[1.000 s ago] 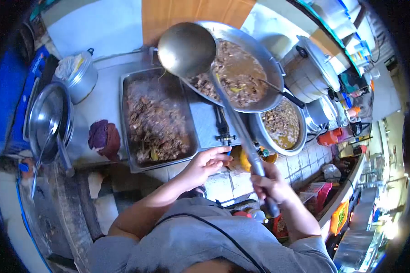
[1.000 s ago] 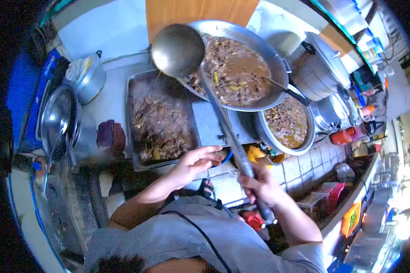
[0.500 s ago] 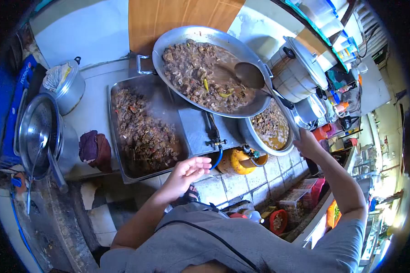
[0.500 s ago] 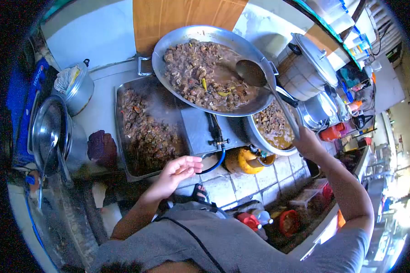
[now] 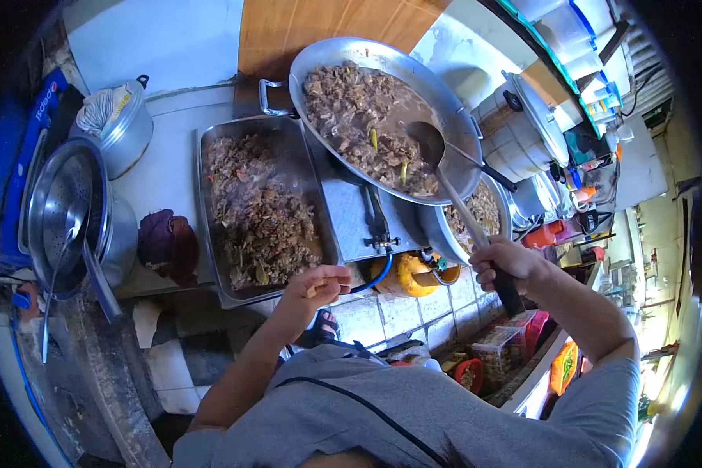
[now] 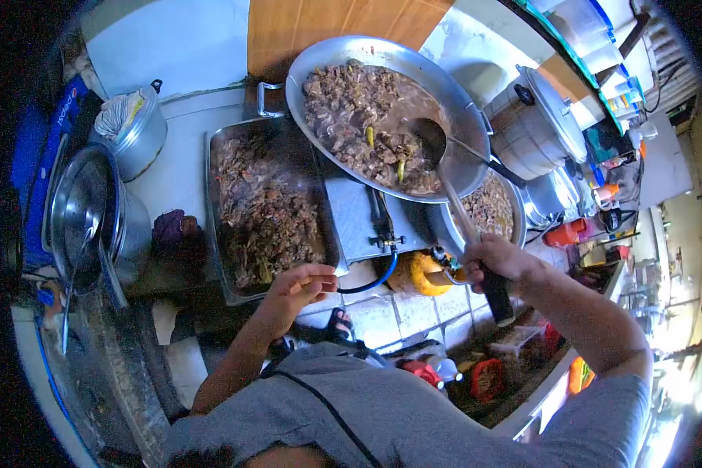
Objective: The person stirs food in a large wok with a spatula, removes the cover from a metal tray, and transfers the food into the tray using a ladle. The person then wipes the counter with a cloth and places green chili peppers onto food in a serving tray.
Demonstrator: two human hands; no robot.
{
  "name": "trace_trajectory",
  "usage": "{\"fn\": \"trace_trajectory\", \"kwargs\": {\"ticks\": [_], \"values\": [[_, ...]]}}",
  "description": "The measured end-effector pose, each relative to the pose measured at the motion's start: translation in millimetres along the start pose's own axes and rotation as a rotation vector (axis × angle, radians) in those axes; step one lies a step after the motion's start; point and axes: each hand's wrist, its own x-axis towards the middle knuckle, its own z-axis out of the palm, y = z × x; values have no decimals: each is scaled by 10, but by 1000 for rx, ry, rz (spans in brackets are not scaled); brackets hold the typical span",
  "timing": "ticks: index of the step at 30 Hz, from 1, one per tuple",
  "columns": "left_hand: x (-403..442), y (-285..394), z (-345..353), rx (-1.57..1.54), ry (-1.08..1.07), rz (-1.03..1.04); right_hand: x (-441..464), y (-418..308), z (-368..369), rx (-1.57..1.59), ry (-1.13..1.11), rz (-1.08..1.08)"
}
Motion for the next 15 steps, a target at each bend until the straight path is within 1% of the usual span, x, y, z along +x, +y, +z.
{"fn": "trace_trajectory", "kwargs": {"ticks": [3, 5, 6, 8, 12, 15], "values": [[45, 58, 23, 2, -57, -22, 121, 8, 207, 433, -220, 111], [95, 90, 8, -2, -67, -11, 309, -5, 392, 516, -349, 79], [119, 102, 3, -6, -76, -2, 371, -36, 449, 516, -350, 79], [151, 108, 15, -9, -96, 10, 455, -79, 499, 659, -478, 136], [215, 144, 77, 11, -104, -18, 238, 16, 510, 718, -550, 75], [363, 127, 207, 16, -103, -48, 379, -25, 512, 778, -605, 66]]}}
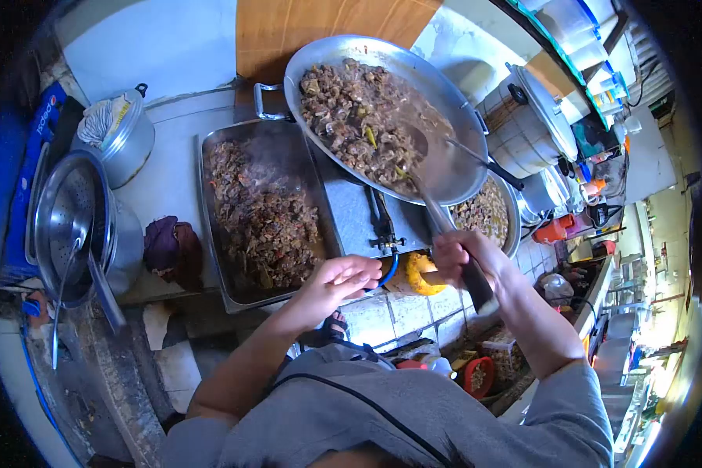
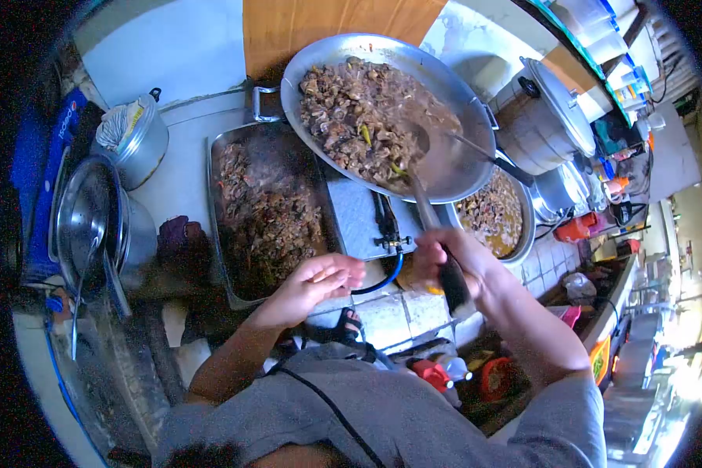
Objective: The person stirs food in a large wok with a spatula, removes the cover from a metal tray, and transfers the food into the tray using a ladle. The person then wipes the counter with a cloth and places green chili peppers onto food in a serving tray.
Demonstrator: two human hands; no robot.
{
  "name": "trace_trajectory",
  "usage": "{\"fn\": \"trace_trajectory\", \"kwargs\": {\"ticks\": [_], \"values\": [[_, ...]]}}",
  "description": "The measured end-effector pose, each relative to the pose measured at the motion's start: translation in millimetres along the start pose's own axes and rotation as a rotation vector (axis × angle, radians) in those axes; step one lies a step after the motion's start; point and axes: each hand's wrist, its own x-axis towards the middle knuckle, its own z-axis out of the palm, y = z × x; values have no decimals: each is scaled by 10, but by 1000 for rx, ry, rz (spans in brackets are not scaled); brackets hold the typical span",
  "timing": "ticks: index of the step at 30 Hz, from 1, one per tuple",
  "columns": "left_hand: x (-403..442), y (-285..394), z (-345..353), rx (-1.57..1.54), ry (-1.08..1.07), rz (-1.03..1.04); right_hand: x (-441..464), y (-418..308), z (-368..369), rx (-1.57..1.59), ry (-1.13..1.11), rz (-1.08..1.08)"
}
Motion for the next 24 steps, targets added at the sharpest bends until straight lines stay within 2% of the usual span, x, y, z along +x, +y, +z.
{"fn": "trace_trajectory", "kwargs": {"ticks": [4, 9, 13, 14, 18, 24], "values": [[332, -33, 275, -25, -6, -39, 173, -109, -80, 105, -68, 14], [556, 136, 485, -38, 102, -71, 75, -117, -100, 126, -193, 34], [804, 130, 629, -265, -26, -24, 185, -232, -197, 26, -339, -17], [871, 139, 641, -256, -21, -26, 221, -266, -221, 30, -348, -15], [1185, 205, 649, -591, -83, -57, 340, -430, -297, 149, -377, -19], [1530, 129, 1013, -488, -97, -88, -173, -455, -520, 261, -427, -35]]}}
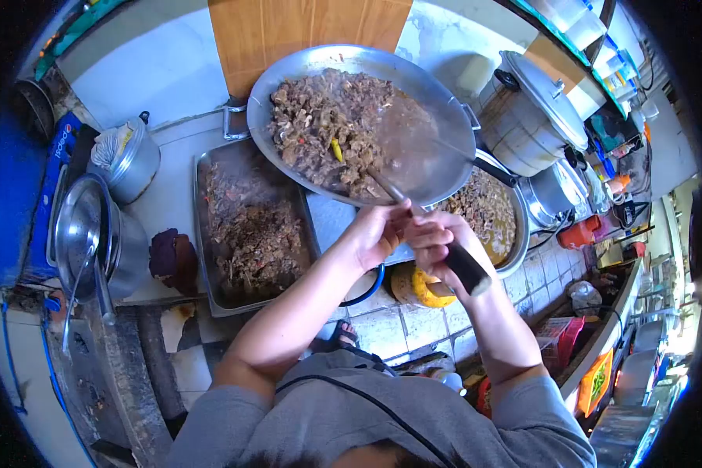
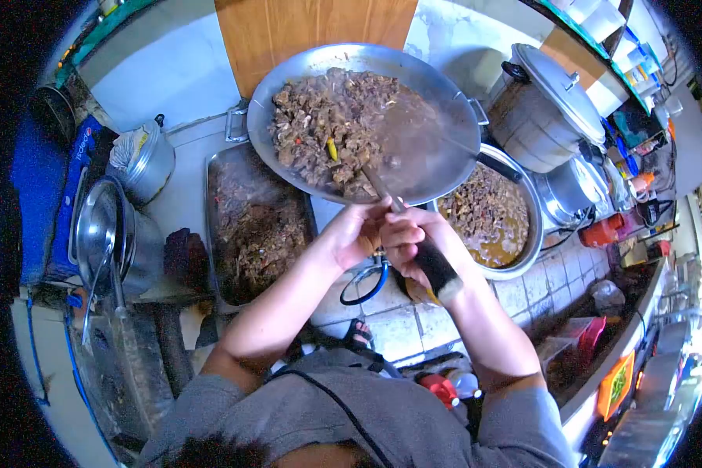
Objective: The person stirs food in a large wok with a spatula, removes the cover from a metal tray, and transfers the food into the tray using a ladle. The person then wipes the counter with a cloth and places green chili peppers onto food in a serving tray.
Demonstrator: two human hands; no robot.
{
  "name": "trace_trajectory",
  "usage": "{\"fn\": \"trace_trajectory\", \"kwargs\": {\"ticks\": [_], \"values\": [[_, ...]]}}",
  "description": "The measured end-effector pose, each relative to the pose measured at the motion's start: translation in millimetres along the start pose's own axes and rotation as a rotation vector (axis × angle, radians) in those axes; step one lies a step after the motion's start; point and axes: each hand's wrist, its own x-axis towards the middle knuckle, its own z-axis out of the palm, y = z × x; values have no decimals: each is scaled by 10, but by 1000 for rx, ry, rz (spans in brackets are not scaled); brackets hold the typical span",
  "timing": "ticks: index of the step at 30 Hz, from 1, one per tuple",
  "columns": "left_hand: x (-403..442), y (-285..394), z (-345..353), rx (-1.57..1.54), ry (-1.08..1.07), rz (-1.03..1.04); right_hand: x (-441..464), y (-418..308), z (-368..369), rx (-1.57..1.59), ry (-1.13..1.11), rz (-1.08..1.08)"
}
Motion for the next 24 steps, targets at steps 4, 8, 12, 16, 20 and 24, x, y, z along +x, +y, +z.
{"fn": "trace_trajectory", "kwargs": {"ticks": [4, 8, 12, 16, 20, 24], "values": [[145, -252, -15, 9, 150, 130, -233, -86, -112, 72, -131, -1], [215, -247, 150, 11, 112, 128, -395, -166, -47, 75, -148, 18], [244, -160, 351, 34, 92, 161, -489, -236, 114, 98, -157, 32], [211, -119, 451, 45, 86, 197, -516, -233, 244, 123, -146, 43], [143, -87, 502, 28, 64, 224, -525, -180, 364, 109, -129, 50], [34, -45, 561, -13, 67, 224, -541, -72, 501, 56, -100, 11]]}}
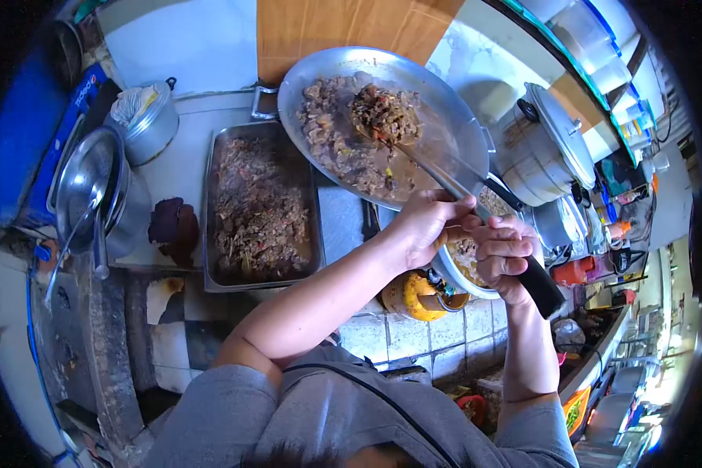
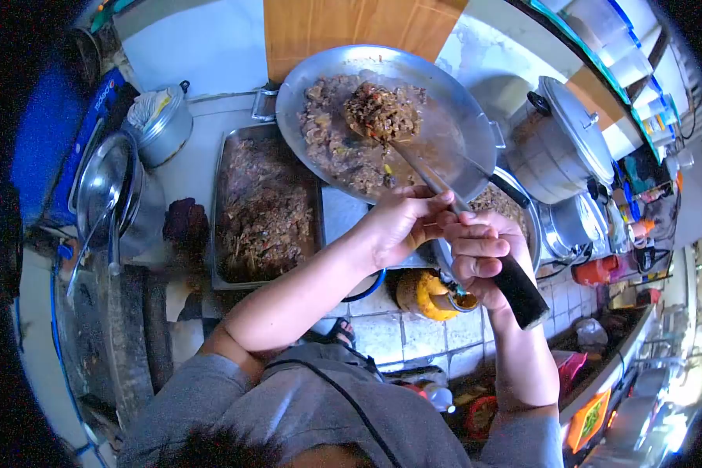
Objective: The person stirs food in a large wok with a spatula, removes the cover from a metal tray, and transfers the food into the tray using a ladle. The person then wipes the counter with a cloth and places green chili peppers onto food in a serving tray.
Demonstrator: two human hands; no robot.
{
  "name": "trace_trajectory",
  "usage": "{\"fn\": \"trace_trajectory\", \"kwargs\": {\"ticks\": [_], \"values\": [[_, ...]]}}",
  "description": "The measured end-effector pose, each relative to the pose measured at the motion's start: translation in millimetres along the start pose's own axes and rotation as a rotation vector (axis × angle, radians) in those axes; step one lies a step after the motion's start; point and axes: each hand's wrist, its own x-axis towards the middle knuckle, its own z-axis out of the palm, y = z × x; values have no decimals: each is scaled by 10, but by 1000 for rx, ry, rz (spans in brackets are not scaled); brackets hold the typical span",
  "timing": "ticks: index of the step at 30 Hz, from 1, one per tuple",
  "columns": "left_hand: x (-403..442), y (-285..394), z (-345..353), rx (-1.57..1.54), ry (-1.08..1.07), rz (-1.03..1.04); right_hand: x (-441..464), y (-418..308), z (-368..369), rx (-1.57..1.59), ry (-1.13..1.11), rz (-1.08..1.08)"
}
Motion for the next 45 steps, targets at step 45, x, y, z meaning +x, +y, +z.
{"fn": "trace_trajectory", "kwargs": {"ticks": [45], "values": [[-1411, 592, -2534, 382, 359, -190, 2093, 1651, -1448, -1148, 565, -26]]}}
